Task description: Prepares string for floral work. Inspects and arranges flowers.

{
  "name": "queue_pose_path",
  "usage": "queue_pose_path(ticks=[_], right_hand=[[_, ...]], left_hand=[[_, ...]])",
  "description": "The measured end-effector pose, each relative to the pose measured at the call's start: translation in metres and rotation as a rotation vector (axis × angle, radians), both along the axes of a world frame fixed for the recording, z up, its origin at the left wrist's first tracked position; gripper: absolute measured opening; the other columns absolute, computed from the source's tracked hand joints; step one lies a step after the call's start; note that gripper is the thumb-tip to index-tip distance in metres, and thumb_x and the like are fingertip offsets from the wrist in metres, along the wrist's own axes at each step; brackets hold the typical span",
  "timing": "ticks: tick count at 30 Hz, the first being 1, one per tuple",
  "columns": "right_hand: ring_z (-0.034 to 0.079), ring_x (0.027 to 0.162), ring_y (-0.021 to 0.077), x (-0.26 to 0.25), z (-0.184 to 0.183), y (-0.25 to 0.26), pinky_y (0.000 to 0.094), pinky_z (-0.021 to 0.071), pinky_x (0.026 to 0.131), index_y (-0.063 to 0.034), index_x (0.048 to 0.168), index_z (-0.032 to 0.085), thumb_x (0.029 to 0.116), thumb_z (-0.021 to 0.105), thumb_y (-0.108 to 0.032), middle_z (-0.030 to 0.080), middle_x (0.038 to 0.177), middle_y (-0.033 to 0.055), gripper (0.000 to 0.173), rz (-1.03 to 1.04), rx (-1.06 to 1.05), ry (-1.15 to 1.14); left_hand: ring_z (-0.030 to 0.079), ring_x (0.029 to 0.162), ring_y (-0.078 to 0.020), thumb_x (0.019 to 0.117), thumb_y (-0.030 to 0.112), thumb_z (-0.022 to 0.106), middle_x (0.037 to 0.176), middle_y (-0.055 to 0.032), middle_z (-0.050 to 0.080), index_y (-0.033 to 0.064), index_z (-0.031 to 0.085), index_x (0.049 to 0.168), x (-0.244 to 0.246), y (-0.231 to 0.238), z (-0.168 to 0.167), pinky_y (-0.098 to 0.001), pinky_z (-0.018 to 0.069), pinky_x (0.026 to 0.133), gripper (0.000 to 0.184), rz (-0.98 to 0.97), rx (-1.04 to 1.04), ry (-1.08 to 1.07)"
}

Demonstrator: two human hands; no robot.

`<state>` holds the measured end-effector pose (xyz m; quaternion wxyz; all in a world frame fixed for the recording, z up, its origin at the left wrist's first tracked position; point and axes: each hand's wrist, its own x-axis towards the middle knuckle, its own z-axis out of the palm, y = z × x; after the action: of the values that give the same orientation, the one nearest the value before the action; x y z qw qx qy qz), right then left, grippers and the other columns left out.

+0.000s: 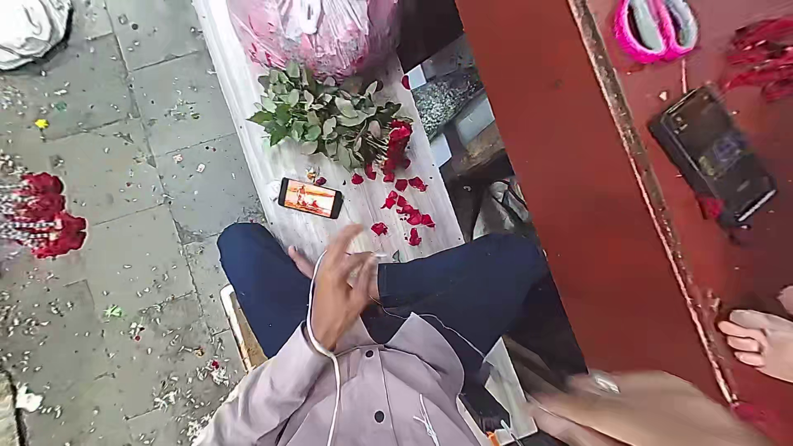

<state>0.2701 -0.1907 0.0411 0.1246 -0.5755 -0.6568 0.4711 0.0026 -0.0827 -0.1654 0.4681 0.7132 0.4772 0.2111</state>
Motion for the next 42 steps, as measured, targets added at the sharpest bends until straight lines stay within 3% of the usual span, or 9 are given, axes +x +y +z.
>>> queue_pose_path(ticks=[3,6,13,21,26,30,34,38,42], right_hand=[[0.055,0.05,0.0098,-0.053,-0.067,0.02,0.0294,0.0418,0.046,-0.0175,0.087,0.074,0.1055,0.049,-0.035,0.058,0.057,-0.0033,0.036,-0.069,0.23,-0.086],[0.056,0.058,-0.0039,-0.066,-0.077,0.032,0.0125,0.0452,0.054,-0.0154,0.091,0.08,0.1012,0.06,-0.032,0.066,0.066,-0.0063,0.028,-0.259,0.259,0.067],[0.062,0.069,-0.0055,-0.054,-0.074,0.025,0.0102,0.0513,0.063,-0.0056,0.095,0.08,0.0947,0.071,-0.019,0.074,0.081,-0.0024,0.016,-0.523,0.288,0.204],[0.058,0.067,-0.0037,-0.065,-0.096,0.027,0.0111,0.0475,0.059,-0.0044,0.09,0.077,0.0914,0.071,-0.015,0.069,0.076,-0.0016,0.012,-0.556,0.351,0.331],[0.065,0.076,0.0035,-0.086,-0.13,0.033,0.0211,0.0562,0.063,-0.0046,0.134,0.067,0.0935,0.074,-0.026,0.071,0.121,0.0055,0.046,-0.436,0.008,0.547],[0.066,0.073,0.0025,-0.105,-0.146,0.031,0.0188,0.0581,0.067,0.0049,0.098,0.074,0.0957,0.069,-0.009,0.072,0.087,0.0047,0.015,-0.513,0.012,0.85],[0.064,0.075,0.0008,-0.095,-0.134,0.028,0.0162,0.0554,0.068,0.0001,0.095,0.075,0.0973,0.067,-0.014,0.072,0.086,0.003,0.017,-0.451,0.225,0.581],[0.066,0.082,0.0124,-0.086,-0.115,0.03,0.0269,0.0532,0.071,-0.0135,0.099,0.079,0.0992,0.064,-0.021,0.073,0.09,0.0018,0.017,-0.21,0.461,0.043],[0.064,0.074,0.0151,-0.088,-0.119,0.036,0.0293,0.05,0.062,-0.0154,0.094,0.081,0.0975,0.067,-0.021,0.072,0.082,0.0016,0.015,-0.203,0.554,-0.143]], left_hand=[[0.071,0.099,-0.0093,0.1064,0.016,0.054,0.108,-0.0053,0.075,-0.001,0.074,0.107,0.006,-0.011,0.069,-0.0295,0.0589,0.09,0.026,-0.148,-0.368,-0.486],[0.06,0.07,0.0003,0.1048,0.013,0.057,0.084,-0.0021,0.071,-0.0029,0.074,0.1,-0.002,-0.016,0.09,-0.0165,0.051,0.064,0.023,-0.069,-0.354,-0.526],[0.056,0.063,0.0034,0.1018,0.01,0.06,0.082,0.0023,0.07,0.0004,0.075,0.099,-0.019,-0.01,0.087,-0.0131,0.0458,0.055,0.018,0.045,-0.346,-0.489],[0.051,0.06,0.0041,0.1023,0.01,0.059,0.077,0.0053,0.067,0.0027,0.075,0.099,-0.02,-0.008,0.087,-0.0131,0.0432,0.054,0.017,0.082,-0.461,-0.538],[0.048,0.056,0.0021,0.1046,0.015,0.057,0.074,0.0033,0.063,0.0034,0.074,0.101,-0.022,-0.004,0.084,-0.0142,0.0401,0.05,0.021,0.108,-0.653,-0.679],[0.047,0.055,0.0024,0.104,0.016,0.058,0.074,0.0021,0.064,0.0035,0.074,0.1,-0.023,-0.002,0.085,-0.0138,0.0393,0.049,0.021,0.161,-0.699,-0.717],[0.054,0.059,-0.0005,0.103,0.009,0.057,0.077,-0.0005,0.068,0.0007,0.075,0.1,-0.024,-0.004,0.081,-0.0159,0.0457,0.055,0.02,0.173,-0.58,-0.566],[0.073,0.099,-0.0173,0.1029,0.013,0.059,0.109,-0.009,0.076,0.0004,0.077,0.105,-0.024,-0.003,0.072,-0.0334,0.0605,0.091,0.022,0.033,-0.39,-0.312],[0.069,0.074,-0.0102,0.1031,0.011,0.059,0.088,-0.0049,0.075,-0.0002,0.077,0.102,-0.018,-0.011,0.075,-0.0256,0.0592,0.07,0.021,-0.021,-0.549,-0.375]])
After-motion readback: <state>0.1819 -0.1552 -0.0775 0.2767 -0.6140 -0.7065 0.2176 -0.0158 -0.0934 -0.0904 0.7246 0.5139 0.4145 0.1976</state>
